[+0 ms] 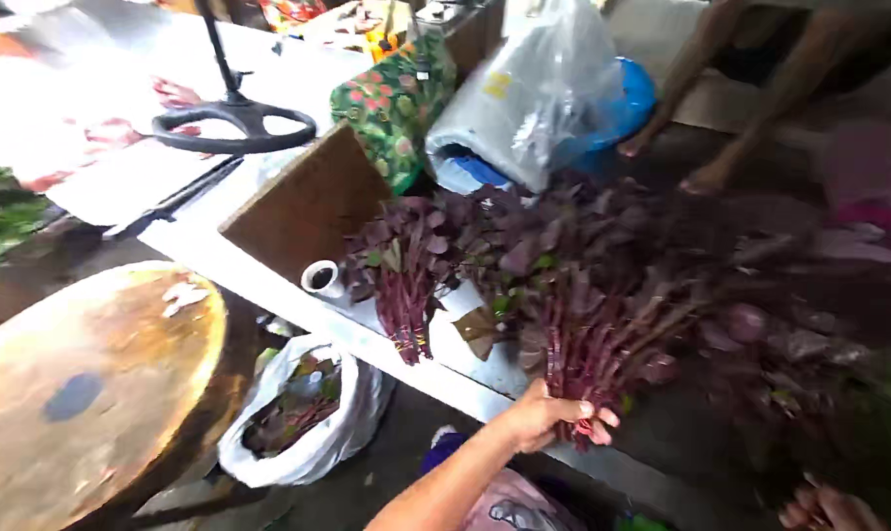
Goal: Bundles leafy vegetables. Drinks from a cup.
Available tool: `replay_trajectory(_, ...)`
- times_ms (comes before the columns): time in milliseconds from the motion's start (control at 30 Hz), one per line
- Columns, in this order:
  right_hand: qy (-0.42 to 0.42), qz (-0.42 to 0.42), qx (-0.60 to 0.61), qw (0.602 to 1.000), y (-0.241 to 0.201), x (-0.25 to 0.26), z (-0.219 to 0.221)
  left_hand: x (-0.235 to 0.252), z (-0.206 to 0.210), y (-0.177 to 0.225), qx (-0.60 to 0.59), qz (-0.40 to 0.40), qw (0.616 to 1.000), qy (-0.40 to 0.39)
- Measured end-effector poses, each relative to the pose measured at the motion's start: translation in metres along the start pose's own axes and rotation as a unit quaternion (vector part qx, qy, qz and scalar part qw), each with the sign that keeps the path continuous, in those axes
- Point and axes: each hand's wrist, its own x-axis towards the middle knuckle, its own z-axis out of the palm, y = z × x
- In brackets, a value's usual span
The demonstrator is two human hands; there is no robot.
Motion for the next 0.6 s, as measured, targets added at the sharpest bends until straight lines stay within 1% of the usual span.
replay_trajectory(67, 0.028, -0.013, 0.010, 0.999, -0.029, -0.036, 0.001, -0.003, -0.019, -0.025, -0.027, -0.086, 0.994, 0.066)
replay_trajectory(133, 0.025, -0.039, 0.032, 0.998, -0.050, -0.068, 0.009, -0.010, -0.035, -0.041, -0.024, -0.161, 0.978, 0.127)
replay_trajectory(200, 0.017, -0.059, 0.087, 0.994, -0.065, -0.095, 0.019, -0.014, -0.042, -0.055, 0.002, -0.200, 0.966, 0.166)
replay_trajectory(267, 0.028, -0.075, 0.154, 0.985, -0.074, -0.115, 0.034, -0.016, -0.041, -0.061, 0.002, -0.199, 0.963, 0.182)
replay_trajectory(300, 0.023, -0.080, 0.189, 0.979, -0.078, -0.121, 0.043, -0.017, -0.041, -0.061, -0.019, -0.189, 0.965, 0.183)
replay_trajectory(433, -0.051, -0.088, 0.319, 0.942, -0.095, -0.120, 0.076, -0.028, -0.038, -0.054, -0.106, -0.150, 0.962, 0.201)
replay_trajectory(467, -0.059, -0.084, 0.337, 0.936, -0.098, -0.116, 0.082, -0.032, -0.038, -0.053, -0.100, -0.140, 0.961, 0.214)
replay_trajectory(533, -0.063, -0.068, 0.364, 0.927, -0.097, -0.103, 0.089, -0.036, -0.036, -0.048, -0.050, -0.120, 0.962, 0.241)
replay_trajectory(600, -0.075, -0.052, 0.409, 0.908, -0.087, -0.086, 0.089, -0.039, -0.035, -0.029, -0.015, -0.085, 0.971, 0.224)
